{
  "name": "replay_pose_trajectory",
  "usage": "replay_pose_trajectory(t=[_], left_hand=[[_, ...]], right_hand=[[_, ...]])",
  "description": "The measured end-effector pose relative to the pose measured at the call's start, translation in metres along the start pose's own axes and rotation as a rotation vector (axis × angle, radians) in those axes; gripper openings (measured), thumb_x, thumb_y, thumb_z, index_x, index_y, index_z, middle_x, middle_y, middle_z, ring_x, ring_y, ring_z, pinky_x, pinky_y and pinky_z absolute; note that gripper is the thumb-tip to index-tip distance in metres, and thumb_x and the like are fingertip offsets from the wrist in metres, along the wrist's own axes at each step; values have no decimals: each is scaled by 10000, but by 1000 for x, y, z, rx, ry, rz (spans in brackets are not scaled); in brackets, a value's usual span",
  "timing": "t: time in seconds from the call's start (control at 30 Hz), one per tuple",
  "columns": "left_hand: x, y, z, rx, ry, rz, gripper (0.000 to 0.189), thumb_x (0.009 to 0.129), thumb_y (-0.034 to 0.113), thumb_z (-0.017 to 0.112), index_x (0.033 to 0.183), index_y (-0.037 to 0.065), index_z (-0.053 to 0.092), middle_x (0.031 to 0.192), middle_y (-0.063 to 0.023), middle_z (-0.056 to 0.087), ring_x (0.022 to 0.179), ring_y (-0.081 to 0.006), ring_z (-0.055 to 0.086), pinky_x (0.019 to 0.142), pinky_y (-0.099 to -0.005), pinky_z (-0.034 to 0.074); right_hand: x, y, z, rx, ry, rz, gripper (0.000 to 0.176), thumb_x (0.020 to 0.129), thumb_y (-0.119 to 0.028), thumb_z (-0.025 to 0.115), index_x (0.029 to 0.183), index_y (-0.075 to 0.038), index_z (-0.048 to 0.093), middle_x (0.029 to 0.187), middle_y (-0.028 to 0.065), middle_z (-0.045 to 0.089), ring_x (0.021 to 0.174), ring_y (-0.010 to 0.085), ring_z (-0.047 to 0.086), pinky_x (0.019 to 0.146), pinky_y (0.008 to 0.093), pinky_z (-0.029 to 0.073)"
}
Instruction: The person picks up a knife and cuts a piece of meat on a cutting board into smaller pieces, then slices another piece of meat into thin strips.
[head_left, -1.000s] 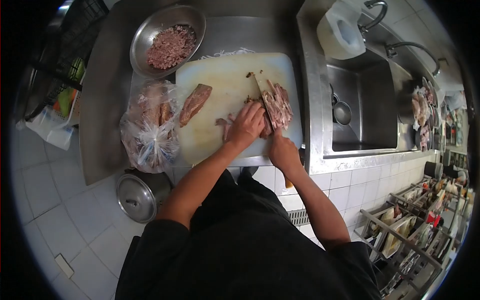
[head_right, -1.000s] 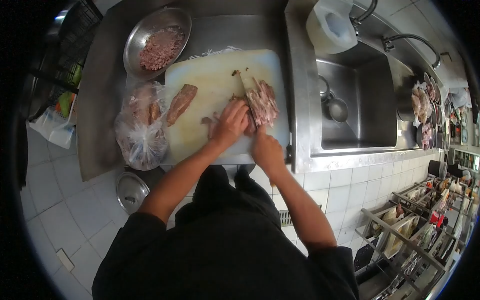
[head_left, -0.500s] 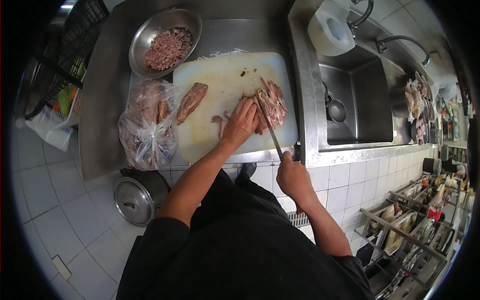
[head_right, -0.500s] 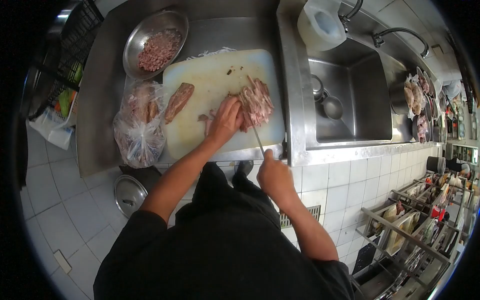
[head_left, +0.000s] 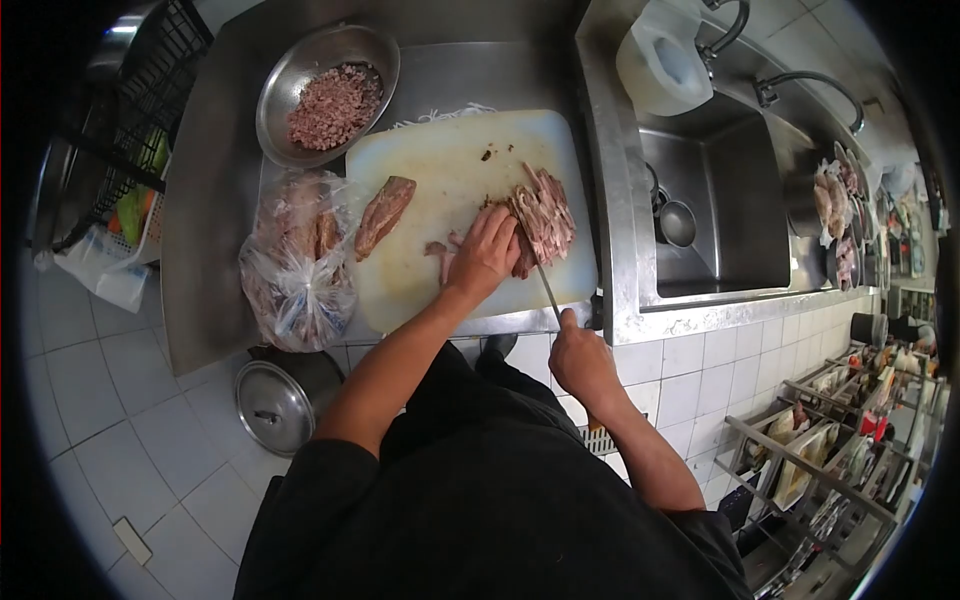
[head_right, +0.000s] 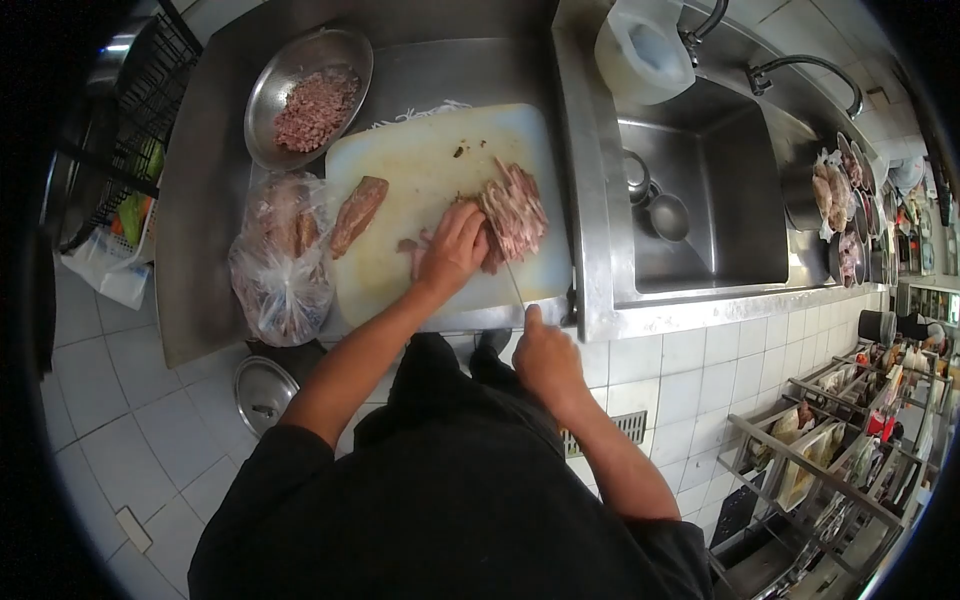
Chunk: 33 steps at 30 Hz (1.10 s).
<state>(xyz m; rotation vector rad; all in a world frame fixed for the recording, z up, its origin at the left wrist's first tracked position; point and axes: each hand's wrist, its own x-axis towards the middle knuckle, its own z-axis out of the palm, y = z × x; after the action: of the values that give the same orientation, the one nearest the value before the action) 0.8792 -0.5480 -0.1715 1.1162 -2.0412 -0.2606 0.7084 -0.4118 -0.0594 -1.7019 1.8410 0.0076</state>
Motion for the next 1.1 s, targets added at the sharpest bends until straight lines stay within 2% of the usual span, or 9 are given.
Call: replay_pose_trajectory(t=[0.17,0.27,0.3,0.4,0.47,0.6,0.7,1.0,1.1], left_hand=[[0,-5,3,68,-26,18,330,855,82,677,1147,-30,574,1239,-206,544,1195,-397,549,1031,-450,483],[-1,-2,2,35,-15,-4,324,851,61,676,1146,-30,578,1233,-203,550,1180,-401,556,1016,-456,485],[3,1,-3,6,-9,-18,322,843,35,678,1143,-27,581,1228,-198,558,1164,-407,563,997,-462,490],[4,3,-4,-30,-2,-11,321,843,12,674,1147,-26,578,1224,-197,563,1151,-417,565,978,-473,492],[3,0,-4,-20,-7,3,313,860,38,662,1153,-30,572,1224,-198,555,1163,-410,557,992,-469,485],[0,3,-5,19,-25,-4,304,890,89,640,1156,-35,560,1231,-195,533,1185,-392,543,1018,-458,472],[-1,3,-4,19,-21,-11,308,895,91,639,1161,-35,551,1248,-195,523,1190,-393,537,1019,-462,469],[-5,0,0,11,-39,-21,298,914,89,621,1175,-33,540,1283,-207,509,1217,-405,525,1041,-466,458],[-6,-1,0,35,-38,-13,306,909,84,627,1179,-32,540,1283,-207,509,1221,-406,523,1045,-465,457]], right_hand=[[40,1,10,11,-4,-39,343,873,-90,552,1174,38,451,806,314,671,776,531,665,725,593,540],[69,-2,21,-29,18,-46,363,852,-85,581,1171,18,444,887,331,679,845,534,671,789,599,534],[74,-17,6,-21,-48,24,322,869,-102,569,1155,-9,455,964,345,676,930,530,669,857,607,517],[100,-7,17,27,67,-74,290,905,-85,479,1162,46,456,920,370,668,863,560,657,813,644,504],[111,-2,18,35,104,-93,274,912,-98,485,1149,38,458,893,359,672,843,556,661,796,637,513],[87,-9,8,-57,132,-43,226,914,-112,491,1111,-4,466,860,322,689,813,515,686,767,579,548],[62,-11,8,-37,200,-52,177,949,-123,488,1061,8,451,747,331,658,738,529,669,695,625,533],[-7,-7,-5,46,99,-26,161,984,-126,503,1034,12,438,700,339,631,703,545,644,687,647,508],[-18,-3,-3,-2,73,-24,162,959,-108,500,1053,14,449,702,318,640,684,523,651,654,621,524]])
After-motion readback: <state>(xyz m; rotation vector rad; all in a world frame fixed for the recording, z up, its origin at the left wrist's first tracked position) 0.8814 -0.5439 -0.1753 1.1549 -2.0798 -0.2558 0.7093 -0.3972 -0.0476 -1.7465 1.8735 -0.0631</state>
